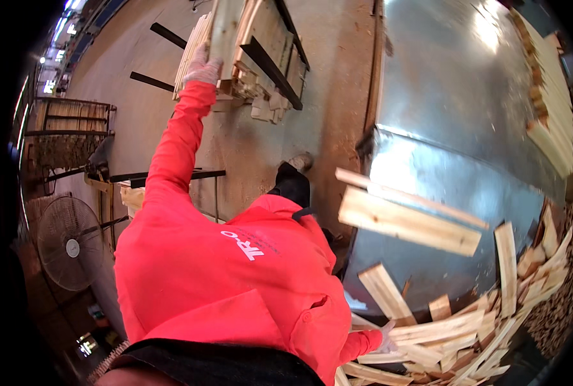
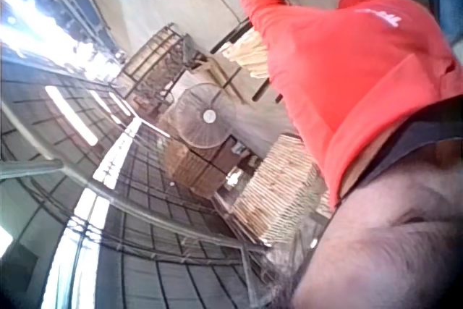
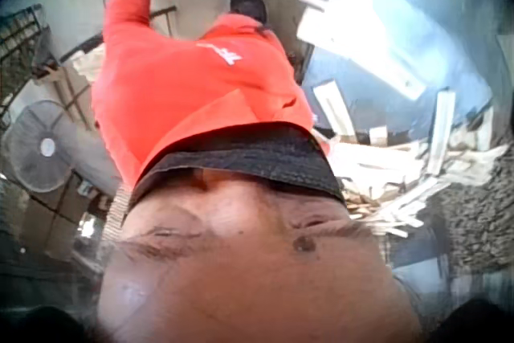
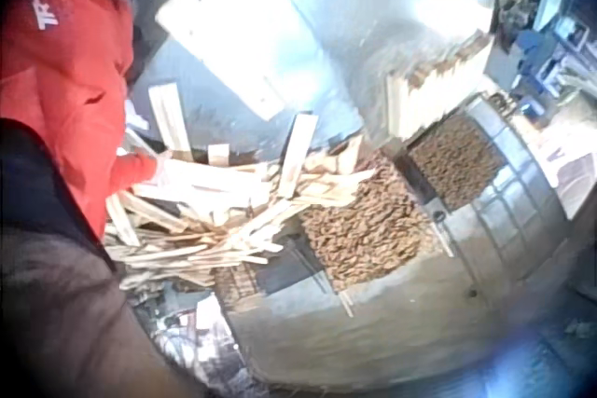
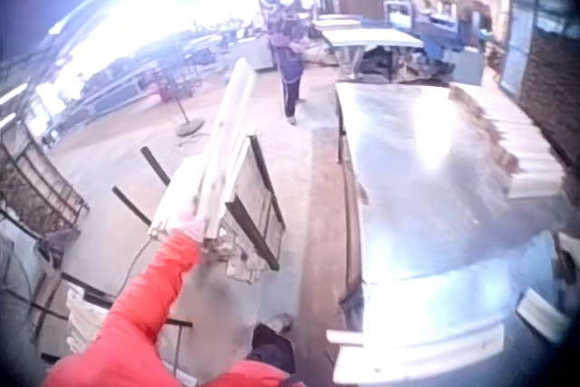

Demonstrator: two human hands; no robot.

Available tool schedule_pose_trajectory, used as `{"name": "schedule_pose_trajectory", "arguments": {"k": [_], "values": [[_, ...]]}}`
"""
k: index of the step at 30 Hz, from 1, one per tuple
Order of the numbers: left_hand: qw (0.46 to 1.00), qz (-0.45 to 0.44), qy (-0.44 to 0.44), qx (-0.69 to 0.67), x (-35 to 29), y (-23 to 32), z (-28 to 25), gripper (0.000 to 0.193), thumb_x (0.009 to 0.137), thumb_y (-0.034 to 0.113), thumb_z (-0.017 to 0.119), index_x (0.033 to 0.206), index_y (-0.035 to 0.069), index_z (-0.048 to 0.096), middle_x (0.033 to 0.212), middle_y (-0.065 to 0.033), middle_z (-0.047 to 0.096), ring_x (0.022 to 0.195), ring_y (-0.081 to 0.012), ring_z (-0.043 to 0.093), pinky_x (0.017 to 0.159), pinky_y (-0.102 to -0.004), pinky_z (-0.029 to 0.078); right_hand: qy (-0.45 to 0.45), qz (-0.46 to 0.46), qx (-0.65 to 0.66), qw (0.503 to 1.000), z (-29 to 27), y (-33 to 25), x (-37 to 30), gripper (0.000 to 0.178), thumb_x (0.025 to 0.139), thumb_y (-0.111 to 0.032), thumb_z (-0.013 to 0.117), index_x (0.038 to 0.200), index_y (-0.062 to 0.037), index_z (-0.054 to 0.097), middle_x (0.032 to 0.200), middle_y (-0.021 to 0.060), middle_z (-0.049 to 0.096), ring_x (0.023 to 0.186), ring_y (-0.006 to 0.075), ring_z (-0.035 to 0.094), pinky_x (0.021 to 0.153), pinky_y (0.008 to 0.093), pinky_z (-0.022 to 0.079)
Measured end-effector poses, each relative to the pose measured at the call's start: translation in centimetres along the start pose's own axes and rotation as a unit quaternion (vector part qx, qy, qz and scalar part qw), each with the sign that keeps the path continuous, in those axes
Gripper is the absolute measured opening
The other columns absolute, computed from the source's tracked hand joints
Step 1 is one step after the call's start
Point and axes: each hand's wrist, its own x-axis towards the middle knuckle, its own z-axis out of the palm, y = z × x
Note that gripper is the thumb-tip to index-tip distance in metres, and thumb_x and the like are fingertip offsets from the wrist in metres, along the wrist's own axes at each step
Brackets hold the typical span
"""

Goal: The person repeatedly picks up wooden planks from a pile on a metal table, briefly inspects them, and places them into a separate stack. The task involves continuous handling of individual planks to organize them.

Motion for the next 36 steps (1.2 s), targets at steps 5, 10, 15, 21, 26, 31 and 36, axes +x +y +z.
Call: {"name": "schedule_pose_trajectory", "arguments": {"k": [5, 10, 15, 21, 26, 31, 36], "values": [[0.967, -0.154, -0.058, 0.194, 11.0, -8.8, -0.9, 0.048, 0.089, 0.026, 0.051, 0.133, 0.008, 0.046, 0.124, -0.0195, 0.058, 0.110, -0.0343, 0.059, 0.093, -0.0399, 0.046, -0.150, -0.007, 0.048, 0.987, 7.2, -10.7, -3.4, 0.060, 0.071, -0.032, 0.072, 0.121, -0.0083, 0.050, 0.118, 0.0172, 0.057, 0.107, 0.0306, 0.057, 0.092, 0.0417, 0.047], [0.983, -0.045, -0.145, 0.099, 10.5, -18.6, 9.3, 0.039, 0.093, 0.028, 0.045, 0.126, 0.009, 0.054, 0.108, -0.0217, 0.064, 0.098, -0.0308, 0.063, 0.089, -0.0400, 0.049, -0.216, 0.016, 0.052, 0.975, 8.8, -15.6, -4.9, 0.049, 0.074, -0.030, 0.068, 0.116, -0.0086, 0.054, 0.115, 0.0154, 0.059, 0.105, 0.0286, 0.057, 0.092, 0.0400, 0.047], [0.835, 0.040, -0.374, 0.402, 13.0, -11.7, 10.1, 0.041, 0.082, 0.038, 0.063, 0.109, 0.008, 0.060, 0.103, -0.0131, 0.066, 0.094, -0.0307, 0.063, 0.086, -0.0414, 0.051, -0.168, 0.089, 0.059, 0.980, 6.3, -13.3, -4.7, 0.039, 0.077, -0.028, 0.065, 0.111, -0.0090, 0.059, 0.112, 0.0135, 0.060, 0.103, 0.0265, 0.057, 0.092, 0.0382, 0.046], [0.831, 0.113, -0.478, -0.261, -7.4, 12.6, 10.6, 0.062, 0.081, 0.014, 0.064, 0.138, 0.003, 0.040, 0.133, -0.0174, 0.050, 0.119, -0.0289, 0.052, 0.098, -0.0385, 0.043, -0.127, 0.242, 0.210, 0.939, 4.6, -3.5, 1.0, 0.028, 0.081, -0.025, 0.060, 0.104, -0.0093, 0.064, 0.109, 0.0113, 0.062, 0.100, 0.0241, 0.057, 0.091, 0.0361, 0.046], [0.716, 0.363, -0.586, 0.110, -24.5, 22.2, 22.0, 0.120, 0.065, 0.062, 0.072, 0.150, 0.006, 0.008, 0.151, -0.0208, 0.024, 0.139, -0.0344, 0.026, 0.111, -0.0416, 0.028, -0.214, 0.273, 0.289, 0.892, 7.5, 3.4, 0.4, 0.023, 0.084, -0.020, 0.055, 0.101, -0.0099, 0.067, 0.104, 0.0099, 0.064, 0.097, 0.0233, 0.059, 0.088, 0.0351, 0.047], [0.498, 0.489, -0.512, 0.501, -38.6, 25.5, 20.0, 0.130, 0.062, 0.068, 0.071, 0.151, 0.014, -0.005, 0.155, -0.0252, 0.003, 0.142, -0.0445, 0.006, 0.107, -0.0648, 0.016, -0.288, -0.078, -0.122, 0.947, 11.5, 5.0, -0.7, 0.025, 0.088, -0.005, 0.044, 0.104, -0.0091, 0.062, 0.091, 0.0113, 0.067, 0.089, 0.0283, 0.066, 0.075, 0.0373, 0.053], [0.534, 0.463, -0.524, 0.474, -38.4, 24.8, 21.1, 0.122, 0.068, 0.052, 0.073, 0.150, 0.012, -0.008, 0.155, -0.0261, 0.003, 0.143, -0.0415, 0.006, 0.112, -0.0544, 0.016, -0.230, 0.289, 0.194, 0.909, 8.5, -1.0, -0.1, 0.067, 0.083, -0.045, 0.053, 0.128, 0.0032, 0.044, 0.119, 0.0267, 0.057, 0.110, 0.0385, 0.057, 0.094, 0.0401, 0.046]]}}
